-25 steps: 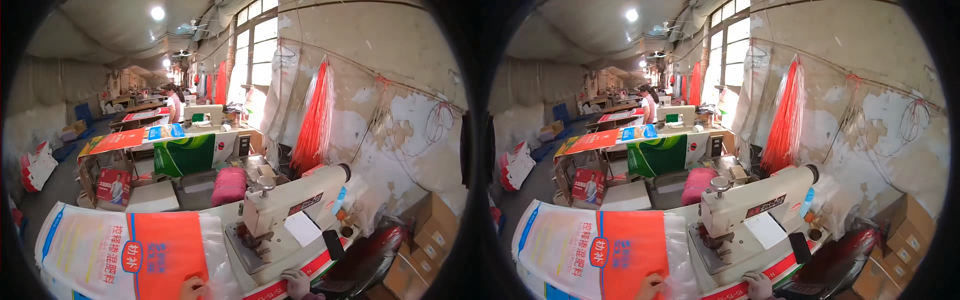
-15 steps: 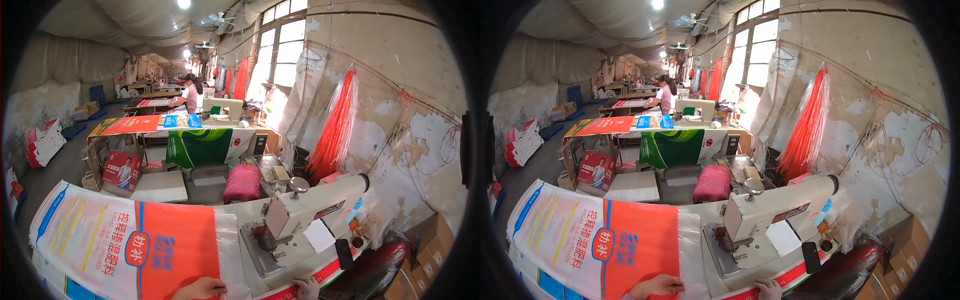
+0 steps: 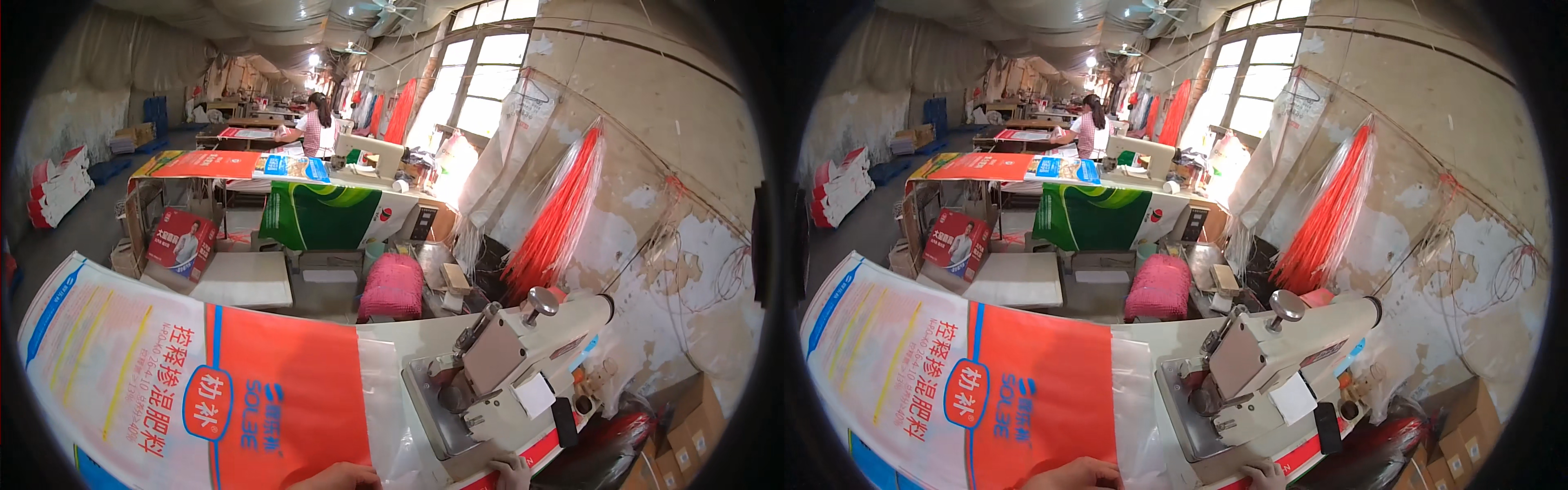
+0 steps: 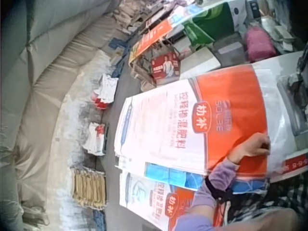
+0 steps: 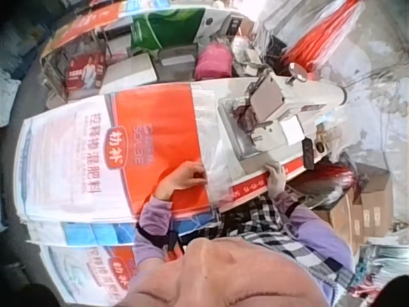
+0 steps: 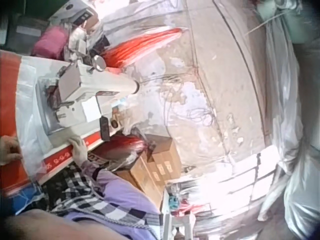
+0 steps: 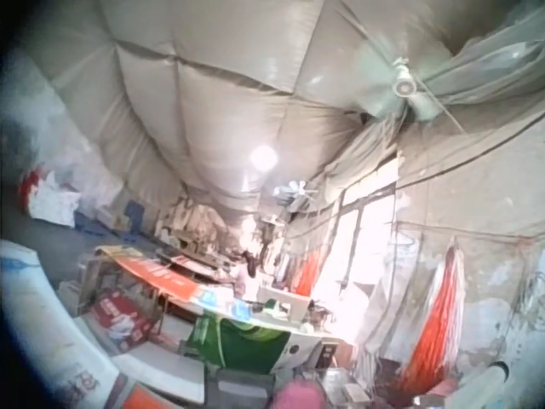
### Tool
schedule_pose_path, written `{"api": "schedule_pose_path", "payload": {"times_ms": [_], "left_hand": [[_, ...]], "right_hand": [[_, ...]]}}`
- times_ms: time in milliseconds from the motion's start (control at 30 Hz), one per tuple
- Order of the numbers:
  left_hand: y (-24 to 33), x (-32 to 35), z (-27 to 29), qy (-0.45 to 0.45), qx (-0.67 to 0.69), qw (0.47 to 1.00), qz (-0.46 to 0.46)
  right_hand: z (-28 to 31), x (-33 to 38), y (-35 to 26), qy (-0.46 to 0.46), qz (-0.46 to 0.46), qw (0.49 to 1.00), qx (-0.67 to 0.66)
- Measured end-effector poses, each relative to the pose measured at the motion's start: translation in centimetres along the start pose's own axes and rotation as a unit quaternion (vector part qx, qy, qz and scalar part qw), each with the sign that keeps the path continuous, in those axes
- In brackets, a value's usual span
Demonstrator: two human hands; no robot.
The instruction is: Sewing and folding large plastic agricultural bags using an industrial sewing machine.
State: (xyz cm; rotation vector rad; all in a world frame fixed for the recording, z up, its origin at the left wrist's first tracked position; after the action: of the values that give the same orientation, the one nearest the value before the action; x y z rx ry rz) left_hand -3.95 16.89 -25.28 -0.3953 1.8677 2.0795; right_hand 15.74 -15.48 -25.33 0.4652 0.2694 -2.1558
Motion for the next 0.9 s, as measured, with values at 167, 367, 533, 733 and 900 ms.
{"api": "schedule_pose_path", "payload": {"times_ms": [167, 367, 533, 733, 900], "left_hand": [[0.8, 0.2, 0.0, 0.029, -0.008, 1.0, 0.001], [1.5, 0.0, -0.2, 0.049, 0.003, 0.999, 0.015], [1.6, 0.0, -0.4, 0.052, -0.006, 0.998, 0.022], [2.3, -0.1, -0.4, 0.068, 0.031, 0.997, 0.026], [2.5, -0.3, -0.4, 0.076, 0.029, 0.996, 0.025]], "right_hand": [[0.0, 0.1, -0.2, -0.016, -0.017, 0.999, 0.03], [0.2, 0.1, -0.2, -0.005, -0.009, 1.0, 0.003], [0.2, 0.0, -0.2, -0.004, -0.004, 1.0, 0.005], [0.3, -0.1, -0.3, -0.003, -0.004, 1.0, 0.008], [0.4, -0.2, -0.3, 0.002, 0.002, 1.0, -0.003]]}}
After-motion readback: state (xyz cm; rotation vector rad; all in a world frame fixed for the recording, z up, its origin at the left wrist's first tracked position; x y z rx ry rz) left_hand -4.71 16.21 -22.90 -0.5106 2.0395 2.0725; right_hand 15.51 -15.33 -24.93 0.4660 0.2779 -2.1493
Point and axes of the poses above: each hand's wrist, its own x-axis away from the middle knuckle, its own z-axis out of the back of the hand, y = z × x, the point moved 1 cm from there along -x, towards the middle knuckle, and after that the axes turned 13 degrees about x, right-handed, at the moved point
